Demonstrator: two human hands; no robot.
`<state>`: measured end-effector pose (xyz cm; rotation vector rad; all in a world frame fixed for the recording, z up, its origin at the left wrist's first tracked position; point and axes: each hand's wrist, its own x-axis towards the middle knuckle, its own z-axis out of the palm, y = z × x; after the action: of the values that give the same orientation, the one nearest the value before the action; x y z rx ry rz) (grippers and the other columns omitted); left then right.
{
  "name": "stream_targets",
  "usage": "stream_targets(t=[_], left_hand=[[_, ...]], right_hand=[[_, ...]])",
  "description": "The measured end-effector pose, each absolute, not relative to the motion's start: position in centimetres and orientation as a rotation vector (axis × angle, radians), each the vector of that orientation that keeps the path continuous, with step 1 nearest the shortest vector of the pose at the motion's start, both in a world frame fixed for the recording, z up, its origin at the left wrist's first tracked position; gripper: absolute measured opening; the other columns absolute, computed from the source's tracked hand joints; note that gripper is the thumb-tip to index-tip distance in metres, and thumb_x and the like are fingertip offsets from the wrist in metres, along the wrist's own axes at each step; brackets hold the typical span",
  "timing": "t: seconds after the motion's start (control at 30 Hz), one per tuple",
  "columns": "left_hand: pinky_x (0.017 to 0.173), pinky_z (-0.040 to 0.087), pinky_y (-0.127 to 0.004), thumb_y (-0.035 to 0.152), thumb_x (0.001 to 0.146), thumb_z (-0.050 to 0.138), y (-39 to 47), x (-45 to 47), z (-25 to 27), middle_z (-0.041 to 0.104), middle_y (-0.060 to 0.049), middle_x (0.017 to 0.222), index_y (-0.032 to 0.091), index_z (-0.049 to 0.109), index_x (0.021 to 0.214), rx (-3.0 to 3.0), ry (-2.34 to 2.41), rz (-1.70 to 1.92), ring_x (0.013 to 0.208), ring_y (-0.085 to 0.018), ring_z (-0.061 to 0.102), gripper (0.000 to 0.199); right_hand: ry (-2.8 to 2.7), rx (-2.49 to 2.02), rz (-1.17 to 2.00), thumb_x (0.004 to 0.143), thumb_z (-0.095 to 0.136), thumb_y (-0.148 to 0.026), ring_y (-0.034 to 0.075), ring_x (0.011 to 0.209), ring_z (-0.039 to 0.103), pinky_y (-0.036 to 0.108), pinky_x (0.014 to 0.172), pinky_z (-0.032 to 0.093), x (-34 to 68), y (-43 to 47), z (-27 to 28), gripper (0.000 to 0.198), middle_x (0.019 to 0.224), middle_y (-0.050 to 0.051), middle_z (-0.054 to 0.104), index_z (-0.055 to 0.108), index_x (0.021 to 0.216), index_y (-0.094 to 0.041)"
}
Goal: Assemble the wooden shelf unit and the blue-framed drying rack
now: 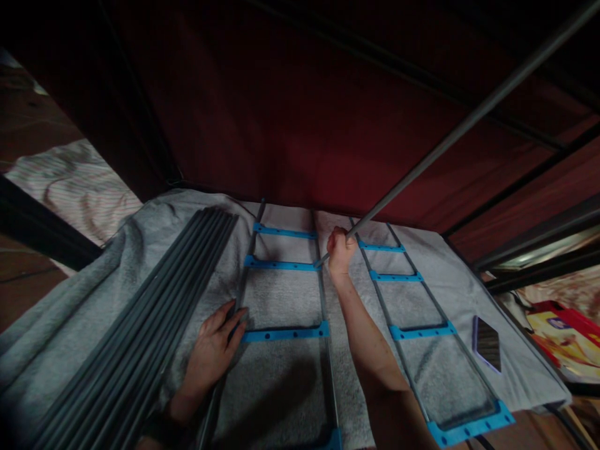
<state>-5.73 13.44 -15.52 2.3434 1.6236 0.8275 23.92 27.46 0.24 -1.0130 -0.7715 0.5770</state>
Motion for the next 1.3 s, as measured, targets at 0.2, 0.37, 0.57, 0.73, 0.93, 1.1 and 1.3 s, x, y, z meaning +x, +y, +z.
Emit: stream_targets(t=[0.2, 0.37, 0.57, 0.73, 0.93, 1.1, 1.3], left_hand=[[0.106, 0.05, -0.052, 0.042, 0.102, 0.044, 13.5, -5.8, -15.6, 0.059, -0.017, 0.142, 0.02, 0.07, 0.128, 2.364, 1.634, 0.819, 0.128, -0.033, 0.058, 0.043], [0.106, 0.05, -0.051, 0.041, 0.102, 0.044, 13.5, -5.8, -15.5, 0.059, -0.015, 0.143, 0.021, 0.07, 0.128, 2.361, 1.629, 0.813, 0.128, -0.033, 0.058, 0.042], [0.108, 0.049, -0.05, 0.039, 0.101, 0.046, 13.3, -5.9, -15.2, 0.058, -0.014, 0.144, 0.024, 0.069, 0.13, 2.346, 1.627, 0.804, 0.131, -0.032, 0.057, 0.04], [0.108, 0.049, -0.05, 0.04, 0.101, 0.044, 13.3, -5.9, -15.3, 0.057, -0.014, 0.146, 0.024, 0.068, 0.132, 2.356, 1.625, 0.782, 0.131, -0.031, 0.056, 0.041], [0.106, 0.049, -0.051, 0.04, 0.101, 0.043, 13.4, -5.9, -15.3, 0.058, -0.014, 0.146, 0.024, 0.068, 0.13, 2.332, 1.618, 0.806, 0.129, -0.033, 0.058, 0.042], [0.107, 0.049, -0.05, 0.04, 0.101, 0.042, 13.4, -5.9, -15.2, 0.057, -0.014, 0.146, 0.023, 0.068, 0.131, 2.365, 1.606, 0.794, 0.13, -0.033, 0.057, 0.043], [0.105, 0.05, -0.049, 0.039, 0.1, 0.044, 13.4, -5.9, -15.3, 0.057, -0.013, 0.147, 0.025, 0.068, 0.13, 2.383, 1.623, 0.783, 0.127, -0.032, 0.059, 0.041]], right_hand=[[-0.774, -0.981, 0.618, 0.072, 0.064, -0.045, 0.006, 0.039, 0.019, 0.022, 0.037, 0.015, 25.2, 29.2, 0.8, 0.046, 0.046, -0.011, 0.023, 0.025, 0.057, -0.026], [-0.872, -0.919, 0.733, 0.074, 0.068, -0.042, 0.006, 0.038, 0.015, 0.022, 0.036, 0.014, 25.6, 29.8, 0.7, 0.05, 0.046, -0.011, 0.02, 0.024, 0.056, -0.025], [-0.885, -0.943, 0.758, 0.078, 0.069, -0.045, 0.007, 0.039, 0.015, 0.022, 0.036, 0.015, 26.1, 30.0, 0.6, 0.055, 0.046, -0.01, 0.019, 0.023, 0.056, -0.025], [-0.852, -0.946, 0.718, 0.082, 0.066, -0.045, 0.006, 0.038, 0.015, 0.021, 0.035, 0.015, 26.1, 30.1, 0.6, 0.053, 0.046, -0.011, 0.02, 0.023, 0.057, -0.025], [-0.899, -0.96, 0.799, 0.082, 0.068, -0.047, 0.007, 0.038, 0.016, 0.022, 0.035, 0.015, 26.1, 30.4, 0.6, 0.056, 0.045, -0.01, 0.021, 0.022, 0.057, -0.025], [-0.956, -0.906, 0.864, 0.079, 0.07, -0.046, 0.006, 0.039, 0.013, 0.021, 0.036, 0.014, 26.2, 29.9, 0.6, 0.058, 0.044, -0.01, 0.021, 0.022, 0.056, -0.025], [-1.009, -0.956, 0.902, 0.075, 0.071, -0.045, 0.006, 0.041, 0.019, 0.021, 0.038, 0.019, 25.5, 29.6, 0.4, 0.055, 0.046, -0.009, 0.022, 0.025, 0.055, -0.025]])
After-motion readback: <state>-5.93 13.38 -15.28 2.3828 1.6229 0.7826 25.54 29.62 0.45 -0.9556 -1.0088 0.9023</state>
